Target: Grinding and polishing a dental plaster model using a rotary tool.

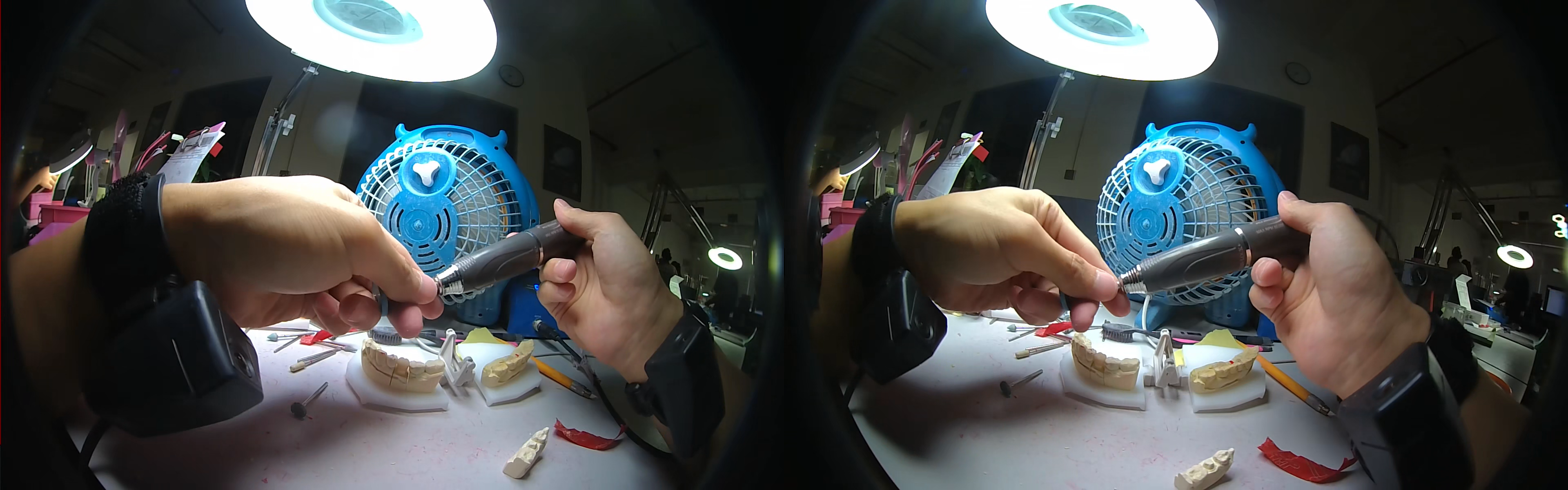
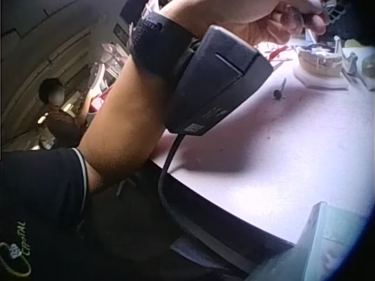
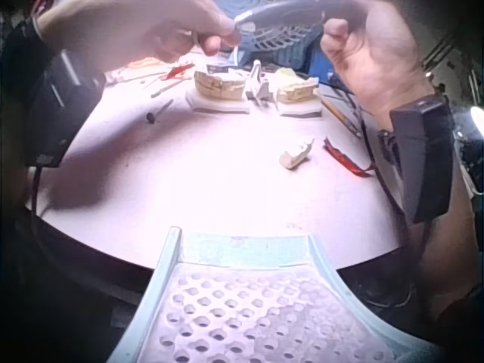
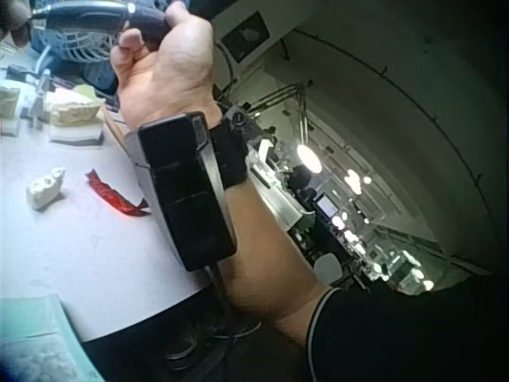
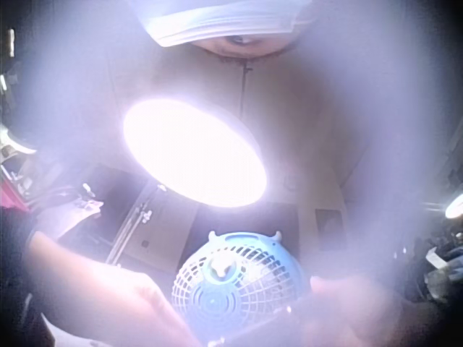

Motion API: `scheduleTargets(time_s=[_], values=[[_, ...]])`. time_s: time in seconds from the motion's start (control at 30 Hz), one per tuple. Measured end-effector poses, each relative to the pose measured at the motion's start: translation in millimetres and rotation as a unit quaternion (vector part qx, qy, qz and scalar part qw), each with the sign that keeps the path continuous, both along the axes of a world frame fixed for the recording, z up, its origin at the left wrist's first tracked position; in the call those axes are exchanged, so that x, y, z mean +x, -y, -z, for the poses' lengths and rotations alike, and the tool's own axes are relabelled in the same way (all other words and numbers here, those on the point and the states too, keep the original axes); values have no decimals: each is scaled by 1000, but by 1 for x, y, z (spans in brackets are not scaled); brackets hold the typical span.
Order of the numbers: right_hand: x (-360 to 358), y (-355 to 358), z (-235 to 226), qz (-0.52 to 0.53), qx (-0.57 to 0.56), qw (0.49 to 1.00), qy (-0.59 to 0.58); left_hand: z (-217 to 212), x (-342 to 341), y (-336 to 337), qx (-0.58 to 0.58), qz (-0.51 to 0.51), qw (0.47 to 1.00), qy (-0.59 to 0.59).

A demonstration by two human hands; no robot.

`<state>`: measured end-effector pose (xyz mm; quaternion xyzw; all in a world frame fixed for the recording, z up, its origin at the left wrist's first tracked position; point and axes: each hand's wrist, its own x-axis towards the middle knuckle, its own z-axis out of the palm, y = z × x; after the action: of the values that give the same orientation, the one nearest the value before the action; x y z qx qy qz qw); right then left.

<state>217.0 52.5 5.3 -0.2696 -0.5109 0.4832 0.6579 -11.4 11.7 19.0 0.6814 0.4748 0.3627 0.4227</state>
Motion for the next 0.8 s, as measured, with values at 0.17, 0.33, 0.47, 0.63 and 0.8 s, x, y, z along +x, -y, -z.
scheduleTargets(time_s=[0.17,0.33,0.47,0.63,0.8], values=[[4,-4,-1,-21,14,1000,-3,0,-6,-4,-37,52,997,51],[9,-11,-2,-49,57,997,11,-2,-14,-13,-145,130,972,134],[9,-13,-2,-31,114,993,20,-2,-11,-15,-168,144,968,115],[5,-9,0,-37,43,998,-11,0,3,1,-13,9,999,32],[-1,-2,4,10,43,999,-6,2,12,10,116,-66,985,-110]])
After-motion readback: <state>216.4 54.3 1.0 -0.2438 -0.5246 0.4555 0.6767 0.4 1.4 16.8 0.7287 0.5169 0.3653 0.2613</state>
